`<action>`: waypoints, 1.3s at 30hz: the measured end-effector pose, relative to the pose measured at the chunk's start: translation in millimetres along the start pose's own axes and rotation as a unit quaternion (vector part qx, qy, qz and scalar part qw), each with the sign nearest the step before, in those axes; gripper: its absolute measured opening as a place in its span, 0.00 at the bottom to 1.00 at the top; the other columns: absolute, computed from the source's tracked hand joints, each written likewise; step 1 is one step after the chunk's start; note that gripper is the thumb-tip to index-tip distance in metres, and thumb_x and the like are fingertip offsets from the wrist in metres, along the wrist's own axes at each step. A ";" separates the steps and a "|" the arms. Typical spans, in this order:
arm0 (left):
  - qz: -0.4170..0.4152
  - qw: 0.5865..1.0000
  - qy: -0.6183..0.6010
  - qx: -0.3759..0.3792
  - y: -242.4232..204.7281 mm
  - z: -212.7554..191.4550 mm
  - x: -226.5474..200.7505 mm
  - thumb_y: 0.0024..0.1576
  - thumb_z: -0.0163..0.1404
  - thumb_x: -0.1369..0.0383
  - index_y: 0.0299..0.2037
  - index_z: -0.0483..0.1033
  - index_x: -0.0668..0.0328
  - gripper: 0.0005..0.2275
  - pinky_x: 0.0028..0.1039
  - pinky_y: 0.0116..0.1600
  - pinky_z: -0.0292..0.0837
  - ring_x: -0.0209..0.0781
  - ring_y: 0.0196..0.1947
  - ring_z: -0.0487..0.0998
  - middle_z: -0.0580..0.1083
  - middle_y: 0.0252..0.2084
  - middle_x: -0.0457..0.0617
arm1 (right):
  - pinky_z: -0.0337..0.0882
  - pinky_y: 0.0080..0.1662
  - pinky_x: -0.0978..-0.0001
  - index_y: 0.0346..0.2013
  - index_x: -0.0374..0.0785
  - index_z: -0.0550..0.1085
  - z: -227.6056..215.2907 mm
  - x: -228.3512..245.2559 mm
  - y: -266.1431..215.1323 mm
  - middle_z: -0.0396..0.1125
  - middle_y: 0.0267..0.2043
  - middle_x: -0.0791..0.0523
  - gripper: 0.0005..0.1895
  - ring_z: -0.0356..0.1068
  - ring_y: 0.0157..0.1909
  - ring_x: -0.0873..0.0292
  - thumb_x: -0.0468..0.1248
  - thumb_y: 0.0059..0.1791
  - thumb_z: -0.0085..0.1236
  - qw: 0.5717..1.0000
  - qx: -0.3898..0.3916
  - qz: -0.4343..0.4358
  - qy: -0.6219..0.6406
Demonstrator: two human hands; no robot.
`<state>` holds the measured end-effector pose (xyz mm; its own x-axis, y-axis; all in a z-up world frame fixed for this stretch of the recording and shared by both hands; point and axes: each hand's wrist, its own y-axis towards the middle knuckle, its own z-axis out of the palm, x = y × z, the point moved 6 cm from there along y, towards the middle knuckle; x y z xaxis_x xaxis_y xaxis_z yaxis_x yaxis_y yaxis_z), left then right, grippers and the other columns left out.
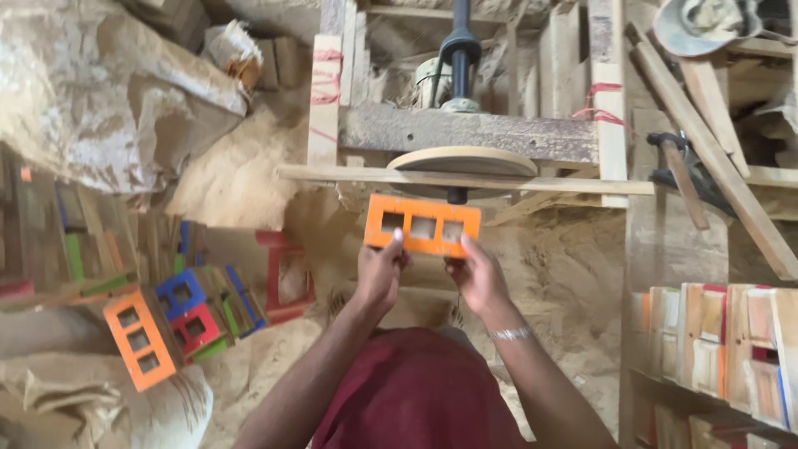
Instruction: The person repeatedly picks up small, colorful wooden blocks with rectangular cutouts and presses them against a rotating sanding wheel to smooth their edges. The person handles the blocks one at a time, rotating them to sand different sides, and places them back on a nearby stack after sanding.
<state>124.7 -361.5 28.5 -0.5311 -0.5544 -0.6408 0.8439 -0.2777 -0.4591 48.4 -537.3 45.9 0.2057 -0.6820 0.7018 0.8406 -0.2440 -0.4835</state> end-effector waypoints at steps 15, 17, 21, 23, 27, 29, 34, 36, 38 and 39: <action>-0.098 0.991 0.021 -0.085 101.2 -12.4 -13.4 0.66 0.45 0.67 0.51 0.68 0.61 0.09 0.31 0.29 0.71 0.39 0.24 0.71 0.70 0.31 0.49 | 0.53 0.16 0.72 0.26 0.43 0.68 57.9 9.7 81.9 0.56 0.14 0.62 0.28 0.53 0.12 0.67 0.63 0.54 0.46 0.970 -0.168 -0.007 -0.178; -0.091 0.991 0.018 -0.094 98.7 8.9 6.5 0.65 0.46 0.68 0.52 0.67 0.59 0.09 0.31 0.27 0.69 0.39 0.23 0.70 0.70 0.30 0.50 | 0.53 0.16 0.73 0.23 0.45 0.68 33.4 20.3 82.0 0.56 0.13 0.63 0.28 0.53 0.11 0.67 0.64 0.52 0.45 0.965 -0.189 -0.012 -0.181; -0.091 0.986 0.034 -0.138 87.4 54.8 55.9 0.62 0.49 0.69 0.54 0.65 0.60 0.12 0.32 0.25 0.69 0.41 0.22 0.71 0.71 0.31 0.51 | 0.54 0.17 0.74 0.23 0.46 0.67 -20.0 52.8 71.3 0.57 0.14 0.64 0.27 0.55 0.12 0.68 0.64 0.52 0.49 0.946 -0.254 -0.042 -0.196; -0.099 0.983 0.033 -0.152 85.0 82.1 78.8 0.62 0.50 0.69 0.54 0.63 0.61 0.13 0.32 0.25 0.69 0.41 0.23 0.72 0.72 0.32 0.51 | 0.53 0.17 0.75 0.24 0.49 0.67 -44.5 69.3 63.8 0.56 0.15 0.64 0.26 0.55 0.13 0.68 0.64 0.52 0.50 0.937 -0.291 -0.031 -0.190; -0.117 0.977 0.045 -0.174 81.1 120.7 124.4 0.64 0.53 0.69 0.54 0.54 0.67 0.19 0.31 0.29 0.72 0.40 0.26 0.73 0.72 0.34 0.53 | 0.53 0.18 0.73 0.26 0.47 0.69 -77.4 99.5 55.2 0.58 0.16 0.63 0.26 0.55 0.13 0.67 0.64 0.54 0.50 0.936 -0.296 -0.044 -0.184; -0.091 0.985 0.078 -0.121 81.8 137.5 136.9 0.64 0.53 0.67 0.51 0.65 0.76 0.16 0.29 0.28 0.70 0.38 0.25 0.74 0.74 0.33 0.54 | 0.54 0.18 0.72 0.28 0.45 0.73 -83.4 114.3 45.6 0.60 0.17 0.62 0.27 0.57 0.14 0.66 0.64 0.53 0.47 0.931 -0.286 -0.063 -0.218; -0.164 0.979 0.033 0.113 40.6 127.8 140.1 0.68 0.53 0.66 0.60 0.61 0.74 0.20 0.32 0.50 0.74 0.38 0.45 0.73 0.70 0.48 0.52 | 0.64 0.26 0.77 0.45 0.42 0.75 -51.9 165.5 -20.1 0.71 0.31 0.60 0.26 0.67 0.25 0.68 0.61 0.55 0.47 0.926 -0.101 -0.193 -0.307; -0.022 0.957 0.278 0.083 12.7 87.4 100.4 0.63 0.58 0.59 0.64 0.60 0.71 0.28 0.36 0.57 0.71 0.45 0.53 0.73 0.70 0.54 0.57 | 0.65 0.27 0.74 0.41 0.34 0.74 -38.8 176.0 -54.9 0.69 0.30 0.57 0.23 0.66 0.26 0.67 0.54 0.53 0.55 0.841 -0.132 -0.212 -0.480; 0.349 0.770 0.534 0.014 -28.1 78.3 36.3 0.49 0.67 0.52 0.65 0.61 0.79 0.43 0.42 0.53 0.71 0.60 0.51 0.72 0.71 0.53 0.69 | 0.66 0.27 0.74 0.40 0.33 0.75 -23.0 174.5 -69.8 0.68 0.28 0.58 0.20 0.66 0.26 0.67 0.49 0.50 0.61 0.787 -0.122 -0.197 -0.572; 0.229 0.841 0.470 0.139 -32.1 73.1 39.0 0.54 0.60 0.54 0.64 0.63 0.75 0.35 0.40 0.55 0.72 0.56 0.52 0.74 0.73 0.53 0.65 | 0.67 0.27 0.75 0.40 0.35 0.77 -15.1 164.6 -70.1 0.69 0.27 0.59 0.19 0.67 0.26 0.68 0.49 0.47 0.63 0.787 -0.094 -0.173 -0.585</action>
<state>82.5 -431.5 63.2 0.1394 0.1757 -0.9745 0.8923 -0.4490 0.0467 15.8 -642.8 187.4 0.3941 0.5224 0.7562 0.8811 -0.4488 -0.1492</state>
